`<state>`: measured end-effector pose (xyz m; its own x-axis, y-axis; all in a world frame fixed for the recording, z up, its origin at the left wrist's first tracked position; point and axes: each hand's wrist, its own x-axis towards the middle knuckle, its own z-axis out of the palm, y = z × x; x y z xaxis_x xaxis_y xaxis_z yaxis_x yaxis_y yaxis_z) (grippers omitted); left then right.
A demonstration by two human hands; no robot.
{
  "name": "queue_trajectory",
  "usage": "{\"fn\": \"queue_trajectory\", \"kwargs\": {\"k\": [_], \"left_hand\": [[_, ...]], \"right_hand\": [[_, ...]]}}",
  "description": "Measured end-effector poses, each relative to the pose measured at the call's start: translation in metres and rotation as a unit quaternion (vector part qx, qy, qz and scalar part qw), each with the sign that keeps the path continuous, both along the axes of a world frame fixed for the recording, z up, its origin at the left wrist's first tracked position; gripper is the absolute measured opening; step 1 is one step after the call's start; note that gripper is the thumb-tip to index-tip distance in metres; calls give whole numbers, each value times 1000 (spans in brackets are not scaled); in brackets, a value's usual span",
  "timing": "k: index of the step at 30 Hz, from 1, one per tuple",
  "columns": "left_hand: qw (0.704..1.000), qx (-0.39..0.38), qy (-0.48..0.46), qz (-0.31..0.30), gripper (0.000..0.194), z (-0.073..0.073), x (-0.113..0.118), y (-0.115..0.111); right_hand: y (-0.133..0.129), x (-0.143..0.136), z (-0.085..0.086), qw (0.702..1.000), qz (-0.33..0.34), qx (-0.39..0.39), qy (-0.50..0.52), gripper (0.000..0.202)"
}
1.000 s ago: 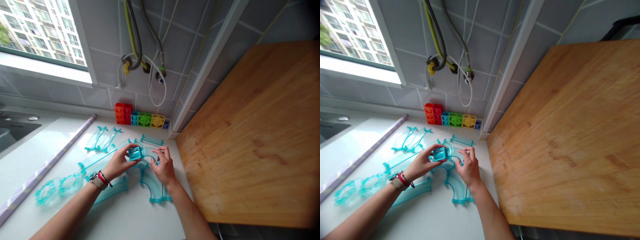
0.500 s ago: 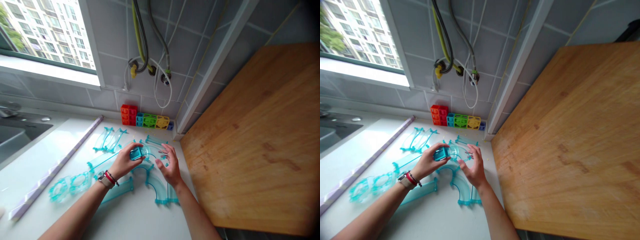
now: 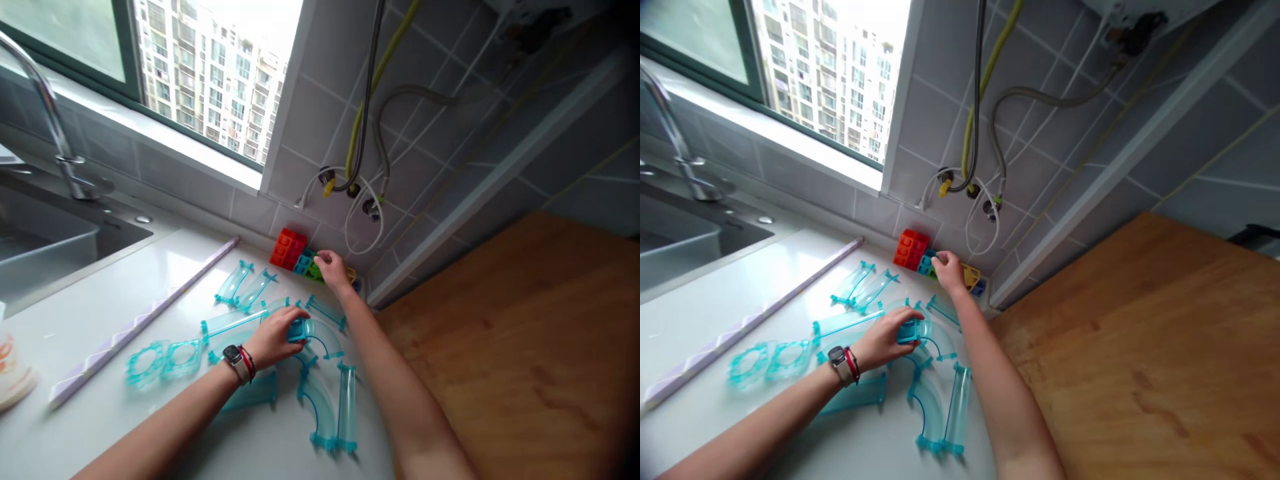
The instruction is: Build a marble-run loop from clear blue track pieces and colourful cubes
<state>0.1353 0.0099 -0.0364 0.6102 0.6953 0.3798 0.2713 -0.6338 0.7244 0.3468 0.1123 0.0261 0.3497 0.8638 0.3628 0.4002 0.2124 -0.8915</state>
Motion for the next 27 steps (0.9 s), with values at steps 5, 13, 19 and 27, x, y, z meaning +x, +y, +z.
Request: {"fn": "queue_trajectory", "kwargs": {"k": [5, 13, 19, 27], "left_hand": [[1000, 9, 7, 1, 43, -2, -1, 1], [1000, 15, 19, 2, 46, -5, -1, 1], [999, 8, 41, -10, 46, -6, -1, 0], [999, 5, 38, -7, 46, -6, -1, 1]], "right_hand": [[82, -5, -3, 997, 39, -45, -44, 54], [126, -11, -42, 993, 71, -83, -55, 49], [127, -5, -47, 991, 90, -75, -72, 46], [126, -4, -45, 986, 75, -70, -134, 43]]}}
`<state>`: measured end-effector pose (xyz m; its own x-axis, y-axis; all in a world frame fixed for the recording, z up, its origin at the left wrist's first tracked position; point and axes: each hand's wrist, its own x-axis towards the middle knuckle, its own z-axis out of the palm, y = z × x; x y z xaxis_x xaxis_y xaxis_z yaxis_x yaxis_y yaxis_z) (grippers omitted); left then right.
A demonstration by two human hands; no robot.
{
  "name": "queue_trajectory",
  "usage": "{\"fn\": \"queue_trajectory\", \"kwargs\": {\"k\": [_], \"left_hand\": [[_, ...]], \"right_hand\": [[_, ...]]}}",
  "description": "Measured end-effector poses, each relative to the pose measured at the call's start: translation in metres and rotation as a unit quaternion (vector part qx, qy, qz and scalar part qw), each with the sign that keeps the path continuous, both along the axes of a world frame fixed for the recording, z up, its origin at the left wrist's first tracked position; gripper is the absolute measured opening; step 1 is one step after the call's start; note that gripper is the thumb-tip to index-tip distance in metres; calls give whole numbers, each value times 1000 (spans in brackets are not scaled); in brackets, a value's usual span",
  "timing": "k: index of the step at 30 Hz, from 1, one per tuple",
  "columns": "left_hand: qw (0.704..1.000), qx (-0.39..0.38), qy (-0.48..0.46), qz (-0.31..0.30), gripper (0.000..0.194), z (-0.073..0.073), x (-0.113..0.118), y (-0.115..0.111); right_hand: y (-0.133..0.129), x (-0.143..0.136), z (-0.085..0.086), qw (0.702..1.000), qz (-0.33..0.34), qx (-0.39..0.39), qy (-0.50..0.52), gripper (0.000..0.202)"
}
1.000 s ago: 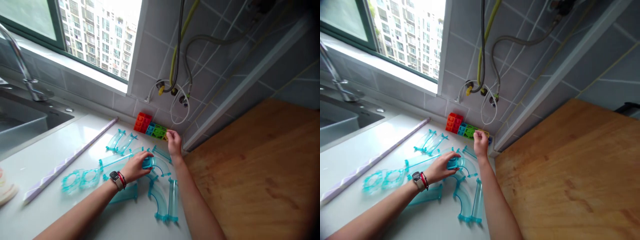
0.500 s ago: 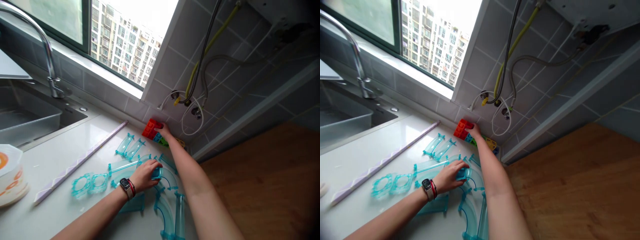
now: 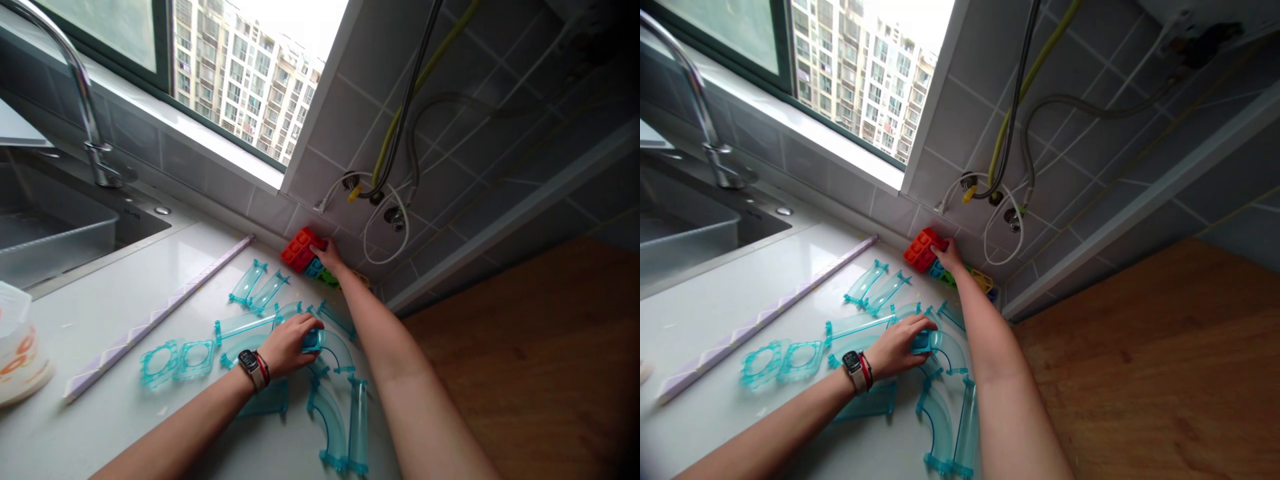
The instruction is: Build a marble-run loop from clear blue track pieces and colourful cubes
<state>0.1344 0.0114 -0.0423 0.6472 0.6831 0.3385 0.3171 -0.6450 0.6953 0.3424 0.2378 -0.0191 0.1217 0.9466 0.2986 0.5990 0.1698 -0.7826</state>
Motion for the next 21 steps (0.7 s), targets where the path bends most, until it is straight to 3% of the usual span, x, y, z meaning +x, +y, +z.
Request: {"fn": "queue_trajectory", "kwargs": {"k": [12, 21], "left_hand": [[1000, -2, -8, 5, 47, 0, 0, 0], [1000, -3, -5, 19, 45, 2, -1, -1]], "right_hand": [[-4, -13, 8, 993, -16, 52, -107, 35], [-17, -3, 15, 988, -92, 120, -33, 37]]}}
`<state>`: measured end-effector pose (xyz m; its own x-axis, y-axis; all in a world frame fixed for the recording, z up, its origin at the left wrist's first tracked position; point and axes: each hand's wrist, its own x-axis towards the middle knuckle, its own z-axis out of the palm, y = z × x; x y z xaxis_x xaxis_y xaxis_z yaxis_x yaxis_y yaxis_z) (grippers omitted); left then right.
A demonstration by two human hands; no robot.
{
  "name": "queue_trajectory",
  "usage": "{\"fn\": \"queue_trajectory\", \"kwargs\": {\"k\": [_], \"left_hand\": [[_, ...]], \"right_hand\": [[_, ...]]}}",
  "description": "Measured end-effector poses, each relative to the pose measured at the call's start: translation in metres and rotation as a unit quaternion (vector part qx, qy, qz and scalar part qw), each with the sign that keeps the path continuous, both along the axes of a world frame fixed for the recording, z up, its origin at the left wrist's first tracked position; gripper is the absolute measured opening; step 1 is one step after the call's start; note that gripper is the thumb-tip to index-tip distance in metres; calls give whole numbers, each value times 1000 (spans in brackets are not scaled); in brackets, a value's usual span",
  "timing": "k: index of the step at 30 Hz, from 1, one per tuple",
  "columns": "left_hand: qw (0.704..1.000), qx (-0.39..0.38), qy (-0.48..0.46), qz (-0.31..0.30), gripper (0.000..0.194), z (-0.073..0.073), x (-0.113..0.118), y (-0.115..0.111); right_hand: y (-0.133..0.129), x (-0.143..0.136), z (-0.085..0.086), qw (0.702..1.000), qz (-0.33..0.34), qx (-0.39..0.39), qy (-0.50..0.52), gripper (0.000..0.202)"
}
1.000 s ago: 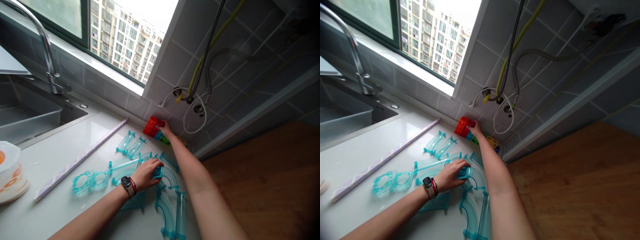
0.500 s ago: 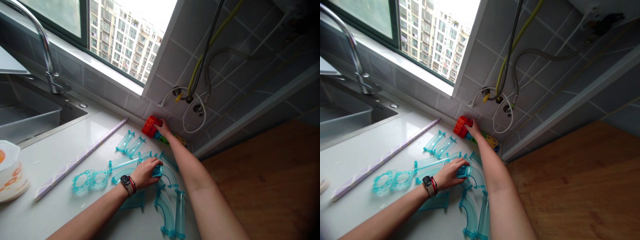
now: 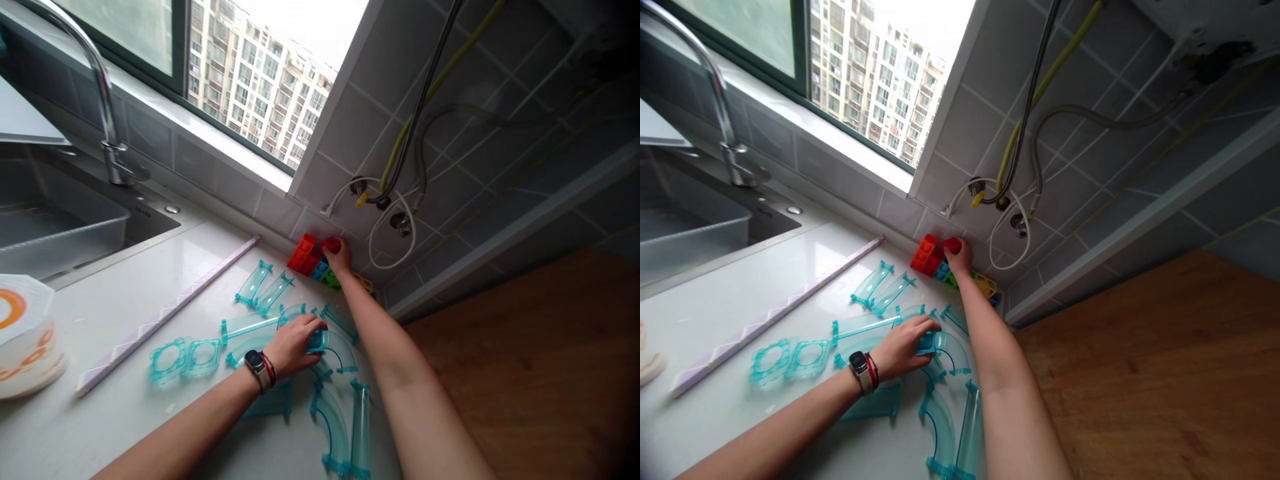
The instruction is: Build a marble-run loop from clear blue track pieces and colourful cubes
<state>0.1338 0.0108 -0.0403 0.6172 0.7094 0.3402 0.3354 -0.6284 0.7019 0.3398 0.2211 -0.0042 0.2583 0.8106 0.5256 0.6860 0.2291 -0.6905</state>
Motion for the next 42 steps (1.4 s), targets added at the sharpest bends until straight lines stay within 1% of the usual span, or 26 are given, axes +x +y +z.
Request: {"fn": "queue_trajectory", "kwargs": {"k": [3, 6, 8, 10, 11, 12, 13, 15, 17, 19, 22, 24, 26, 30, 34, 37, 42], "left_hand": [[999, -3, -19, 39, 43, -2, 1, 1], [994, -13, -54, 90, 42, -4, 1, 3], [990, -14, -81, 113, 40, -4, 0, 5], [986, -7, -105, 129, 38, -4, 0, 7], [984, 1, -115, 137, 37, -4, -1, 8], [982, 10, -126, 144, 37, -4, -1, 9], [979, 19, -136, 149, 37, -3, -2, 9], [975, 35, -155, 154, 38, -2, -3, 10], [973, 51, -170, 148, 39, 0, -3, 10], [971, 71, -182, 137, 39, 2, -3, 9], [970, 101, -188, 117, 40, 6, -3, 7], [970, 118, -186, 105, 40, 8, -2, 5], [970, 131, -181, 95, 41, 10, -2, 3], [970, 148, -167, 96, 41, 12, -1, -1], [972, 158, -149, 95, 42, 13, 1, -3], [972, 162, -140, 96, 42, 13, 2, -5], [973, 167, -133, 86, 41, 14, 1, -3]], "right_hand": [[-14, 5, 8, 998, -19, 22, 58, 42], [-43, 10, 23, 992, -19, 46, 113, 45], [-76, 15, 34, 987, -13, 60, 146, 49], [-120, 18, 40, 981, -14, 67, 183, 54], [-144, 19, 41, 977, -17, 68, 201, 56], [-170, 20, 38, 971, -18, 65, 229, 58], [-195, 20, 34, 954, -11, 55, 295, 59], [-241, 19, 18, 925, -9, 9, 379, 58], [-276, 18, 0, 908, 7, -46, 417, 56], [-297, 17, -14, 899, 34, -82, 429, 54], [-312, 17, -23, 889, 82, -113, 435, 52], [-315, 17, -24, 884, 104, -122, 440, 54], [-317, 17, -24, 881, 111, -116, 445, 57], [-318, 12, -30, 883, 114, -95, 445, 57], [-318, 9, -38, 888, 97, -94, 440, 54], [-318, 9, -41, 892, 88, -93, 434, 53], [-318, 9, -44, 893, 94, -91, 430, 53]]}}
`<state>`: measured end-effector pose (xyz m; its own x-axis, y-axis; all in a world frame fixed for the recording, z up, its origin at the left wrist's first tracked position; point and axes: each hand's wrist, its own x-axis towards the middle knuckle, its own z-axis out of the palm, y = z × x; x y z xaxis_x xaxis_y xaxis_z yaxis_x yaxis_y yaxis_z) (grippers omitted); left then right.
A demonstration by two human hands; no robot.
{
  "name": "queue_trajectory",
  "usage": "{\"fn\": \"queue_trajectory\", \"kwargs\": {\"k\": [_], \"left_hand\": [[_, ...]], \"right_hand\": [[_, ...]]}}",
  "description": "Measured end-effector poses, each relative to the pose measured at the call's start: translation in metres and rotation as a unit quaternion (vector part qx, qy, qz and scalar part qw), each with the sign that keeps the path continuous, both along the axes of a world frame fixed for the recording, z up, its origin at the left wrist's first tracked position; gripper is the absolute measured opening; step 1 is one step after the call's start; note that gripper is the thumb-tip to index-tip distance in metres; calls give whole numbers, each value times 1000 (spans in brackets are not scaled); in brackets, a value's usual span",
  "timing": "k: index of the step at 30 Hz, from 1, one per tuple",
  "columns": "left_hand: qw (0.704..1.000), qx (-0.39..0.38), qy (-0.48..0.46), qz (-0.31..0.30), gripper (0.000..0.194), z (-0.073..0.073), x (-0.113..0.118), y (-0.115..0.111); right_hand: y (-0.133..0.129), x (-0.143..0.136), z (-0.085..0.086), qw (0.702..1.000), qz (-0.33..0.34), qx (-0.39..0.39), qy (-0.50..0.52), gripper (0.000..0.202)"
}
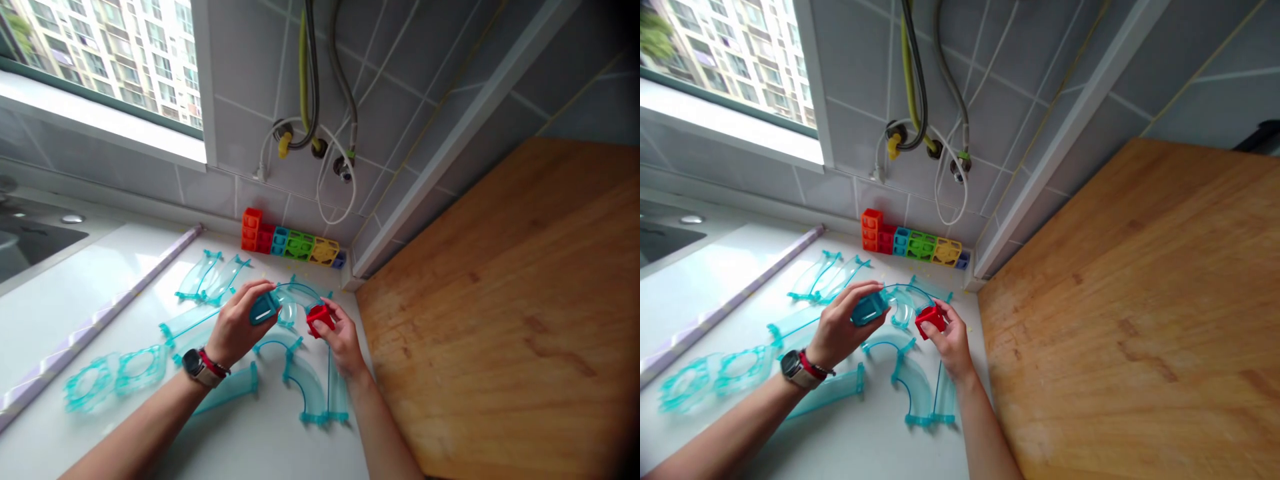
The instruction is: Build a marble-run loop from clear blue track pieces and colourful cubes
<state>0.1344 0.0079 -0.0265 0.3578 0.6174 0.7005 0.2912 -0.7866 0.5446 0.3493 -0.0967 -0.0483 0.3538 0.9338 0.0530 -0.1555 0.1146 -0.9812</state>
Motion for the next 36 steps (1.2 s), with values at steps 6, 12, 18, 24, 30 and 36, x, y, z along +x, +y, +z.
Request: {"fn": "queue_trajectory", "kwargs": {"k": [6, 12, 18, 24, 30, 36], "left_hand": [[1000, -3, 15, -12, 42, -2, -1, 5], [998, -21, -12, -59, 50, 3, 0, 3], [980, -161, -56, -101, 42, 9, -3, 2], [917, -355, -103, -152, 45, 5, -5, 13], [844, -481, -106, -212, 48, 2, 1, 10], [694, -642, -114, -305, 48, 11, 3, -4]], "right_hand": [[-1, -1, -2, 1000, -5, -15, 25, 54], [-2, -3, 1, 999, -11, -19, 38, 54], [-2, 0, 0, 999, -37, 5, 9, 53], [-3, 1, 3, 999, -40, 13, 17, 57], [-5, -1, 9, 992, -38, 20, 121, 68], [0, 0, 4, 982, -66, 16, 176, 58]]}}
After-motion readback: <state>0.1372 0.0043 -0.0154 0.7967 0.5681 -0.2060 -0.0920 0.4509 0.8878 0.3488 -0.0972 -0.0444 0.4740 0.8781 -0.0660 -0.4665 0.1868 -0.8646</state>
